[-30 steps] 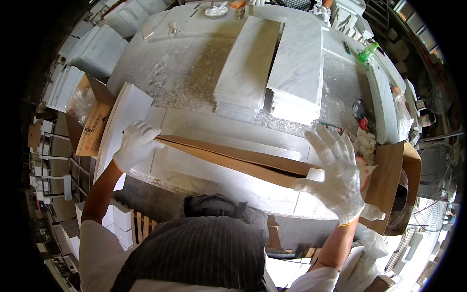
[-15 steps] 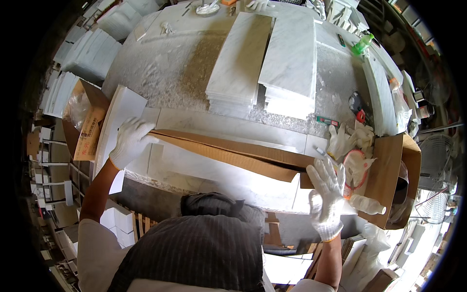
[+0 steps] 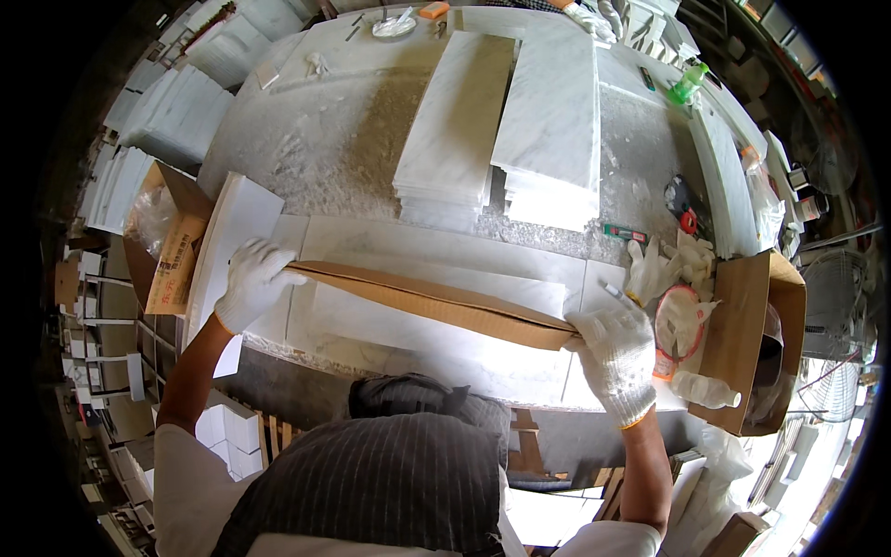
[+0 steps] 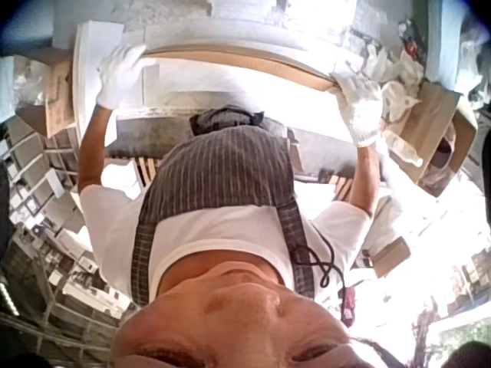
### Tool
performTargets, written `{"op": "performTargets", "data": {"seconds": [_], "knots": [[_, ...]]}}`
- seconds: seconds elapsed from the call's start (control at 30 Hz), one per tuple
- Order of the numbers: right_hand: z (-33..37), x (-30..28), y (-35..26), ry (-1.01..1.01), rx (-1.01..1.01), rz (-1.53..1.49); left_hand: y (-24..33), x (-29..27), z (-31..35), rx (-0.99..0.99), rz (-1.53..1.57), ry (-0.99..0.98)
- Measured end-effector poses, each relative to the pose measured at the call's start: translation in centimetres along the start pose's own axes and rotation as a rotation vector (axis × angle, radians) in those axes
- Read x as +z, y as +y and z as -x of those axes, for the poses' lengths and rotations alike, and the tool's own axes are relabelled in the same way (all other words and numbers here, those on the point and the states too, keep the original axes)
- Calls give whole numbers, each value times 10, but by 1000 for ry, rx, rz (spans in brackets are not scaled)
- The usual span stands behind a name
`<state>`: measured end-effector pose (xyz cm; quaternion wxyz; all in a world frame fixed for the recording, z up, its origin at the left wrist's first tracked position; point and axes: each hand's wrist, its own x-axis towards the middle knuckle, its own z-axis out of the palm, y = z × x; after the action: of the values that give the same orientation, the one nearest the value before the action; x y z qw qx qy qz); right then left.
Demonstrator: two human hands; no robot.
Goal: The person wraps white rectangular tiles in plastic film and places them into a cardboard box. They use a red tape dispenser to seal the box flaps. The person repeats this process with multiple tiles, stacking them inside the box.
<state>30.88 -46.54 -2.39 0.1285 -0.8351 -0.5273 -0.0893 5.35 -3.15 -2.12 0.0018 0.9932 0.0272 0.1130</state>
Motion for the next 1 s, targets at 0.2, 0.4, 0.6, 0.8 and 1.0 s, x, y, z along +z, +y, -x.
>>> {"op": "performTargets", "data": {"seconds": [0.2,0.4,0.6,0.8,1.0], "knots": [[-42,-13,56,49,105,12,6,16,-79,49,31,145],[-55,24,115,24,236,-66,-3,60,-140,-66,210,-182],[-56,50,121,79,336,58,-1,73,-156,23,6,4],[-24,58,98,198,555,47,7,59,-112,-160,29,318],[-17,70,95,294,707,-256,33,102,-47,-256,222,177]]}}
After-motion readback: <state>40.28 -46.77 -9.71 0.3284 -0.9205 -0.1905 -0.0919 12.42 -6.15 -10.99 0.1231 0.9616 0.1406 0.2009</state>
